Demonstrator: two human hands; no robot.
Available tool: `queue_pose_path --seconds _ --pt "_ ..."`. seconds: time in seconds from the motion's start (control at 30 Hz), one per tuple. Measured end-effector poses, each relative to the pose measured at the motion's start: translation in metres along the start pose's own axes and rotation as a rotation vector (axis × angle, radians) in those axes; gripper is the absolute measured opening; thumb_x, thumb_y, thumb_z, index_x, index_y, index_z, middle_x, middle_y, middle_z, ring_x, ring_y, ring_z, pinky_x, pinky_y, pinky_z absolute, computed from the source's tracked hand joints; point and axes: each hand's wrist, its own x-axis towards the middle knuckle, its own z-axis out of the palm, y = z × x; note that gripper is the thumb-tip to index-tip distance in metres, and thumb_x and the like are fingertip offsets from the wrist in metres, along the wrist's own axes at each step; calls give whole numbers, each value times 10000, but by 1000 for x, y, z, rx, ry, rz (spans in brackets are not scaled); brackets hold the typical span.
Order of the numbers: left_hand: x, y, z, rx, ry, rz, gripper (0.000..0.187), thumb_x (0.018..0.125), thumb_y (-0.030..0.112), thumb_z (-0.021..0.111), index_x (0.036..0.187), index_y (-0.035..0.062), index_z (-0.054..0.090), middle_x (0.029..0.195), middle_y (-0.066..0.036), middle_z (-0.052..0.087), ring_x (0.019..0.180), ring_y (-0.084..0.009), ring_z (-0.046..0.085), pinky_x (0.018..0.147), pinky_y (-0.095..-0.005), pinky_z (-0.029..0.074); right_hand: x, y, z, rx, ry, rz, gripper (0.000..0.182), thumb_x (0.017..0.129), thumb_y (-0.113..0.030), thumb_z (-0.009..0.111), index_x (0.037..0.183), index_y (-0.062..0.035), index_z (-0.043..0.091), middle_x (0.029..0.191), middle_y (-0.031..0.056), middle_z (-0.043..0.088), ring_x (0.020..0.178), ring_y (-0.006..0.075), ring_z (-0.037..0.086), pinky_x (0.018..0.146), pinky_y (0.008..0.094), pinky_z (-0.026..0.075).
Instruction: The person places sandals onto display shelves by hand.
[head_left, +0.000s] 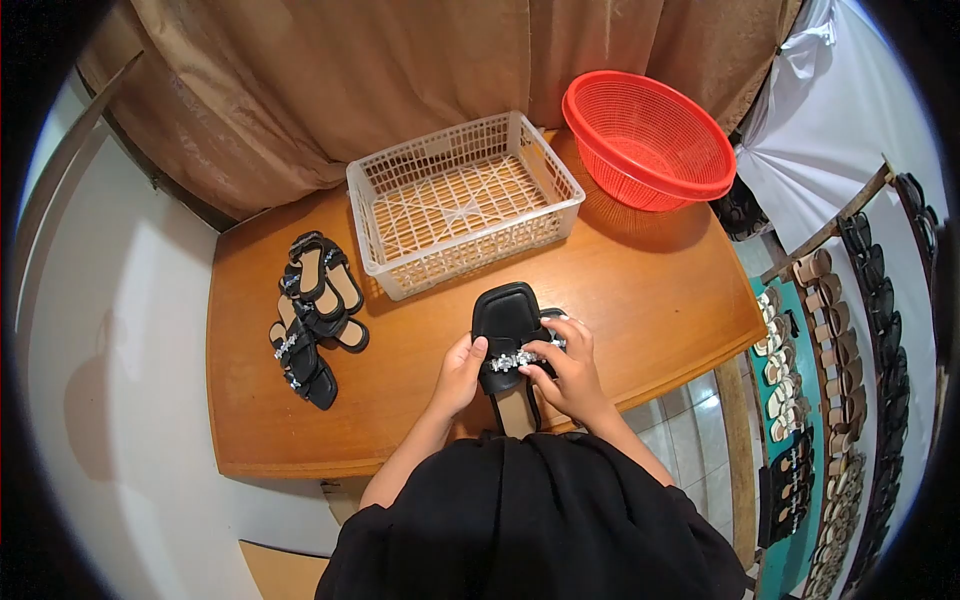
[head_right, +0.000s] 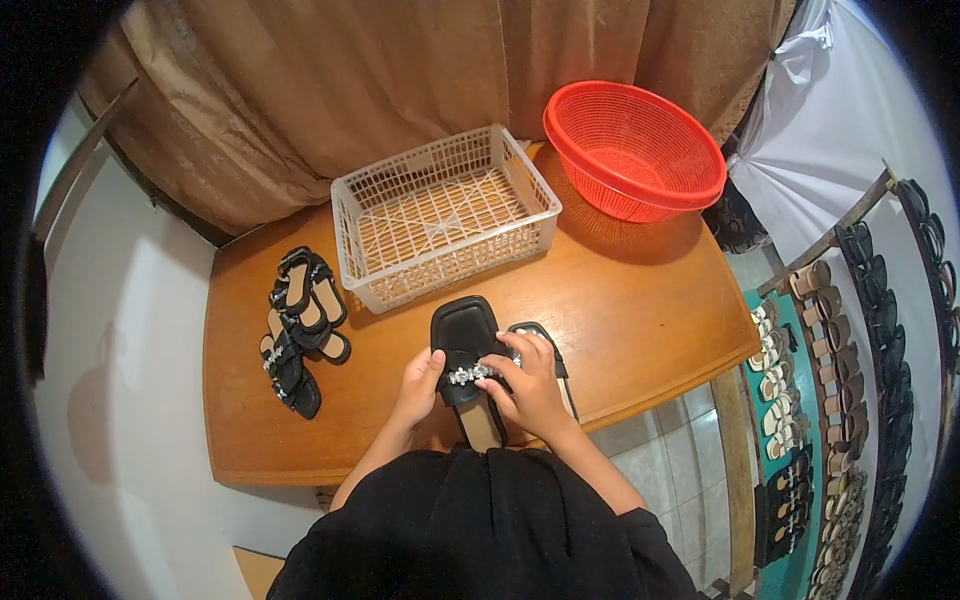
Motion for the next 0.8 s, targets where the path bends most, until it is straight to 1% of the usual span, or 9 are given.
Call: queue_pose_path --seconds 0.2,0.3,0.37,0.4,0.43,0.5,0.53,0.7,0.8 --pt "1 1 -1 -25 -23 -8 374 930 335 399 1018 -2 534 926 -47 593 820 -97 549 749 -238 442 1 -1 3 -6 22 42 219 687 -166 680 882 -90 617 1131 118 460 1082 322 376 936 428 292" --pt "-1 0 -5 -34 -8 -35 374 927 343 403 1007 4 539 917 -44 593 807 -98 549 746 -241 443 -3 2 6 68 47 82 301 747 -170 626 1020 -60 560 1128 143 453 1092 324 375 951 417 280" --pt "-2 -1 -7 -41 6 -67 374 925 348 404 999 8 541 911 -43 593 801 -99 549 745 -243 443 -5 4 10 438 198 254 440 799 -195 571 1178 -19 432 1134 163 445 1120 311 365 967 390 272" --pt "-2 -3 -9 -78 22 -85 376 924 353 404 991 10 542 908 -42 594 803 -99 548 741 -244 444 -13 15 16 540 107 328 519 876 -283 490 1265 12 314 1161 158 431 1137 267 363 977 360 268" --pt "-2 -3 -9 -115 39 -103 378 923 359 404 982 13 543 904 -41 594 805 -98 547 738 -246 446 -18 20 19 540 107 327 519 876 -283 490 1265 12 314 1161 158 431 1137 267 363 977 360 268" --pt "-2 -2 -10 -143 44 -134 381 921 363 403 984 14 542 910 -43 595 814 -103 549 741 -252 448 -27 27 24 859 -162 652 489 922 -333 400 1269 5 334 1153 121 447 1103 206 402 966 331 289" --pt "-2 -2 -10 -172 49 -164 384 920 368 403 986 15 541 917 -45 595 822 -108 551 743 -258 451 -37 29 32 1080 -209 831 473 941 -371 338 1226 1 399 1086 82 498 1006 153 467 919 304 344" --pt "-5 -17 -16 -318 110 -162 392 928 363 373 1031 17 524 959 -64 587 861 -140 559 780 -294 461 -48 35 36 1051 -392 753 402 930 -390 360 1081 -50 513 946 14 550 892 105 512 836 281 408" --pt "-7 -16 -16 -360 94 -174 397 937 349 346 1078 12 502 995 -78 577 891 -158 560 807 -313 463 -50 32 36 1231 -348 894 373 927 -370 383 1078 -54 514 939 11 550 864 109 512 817 277 409"
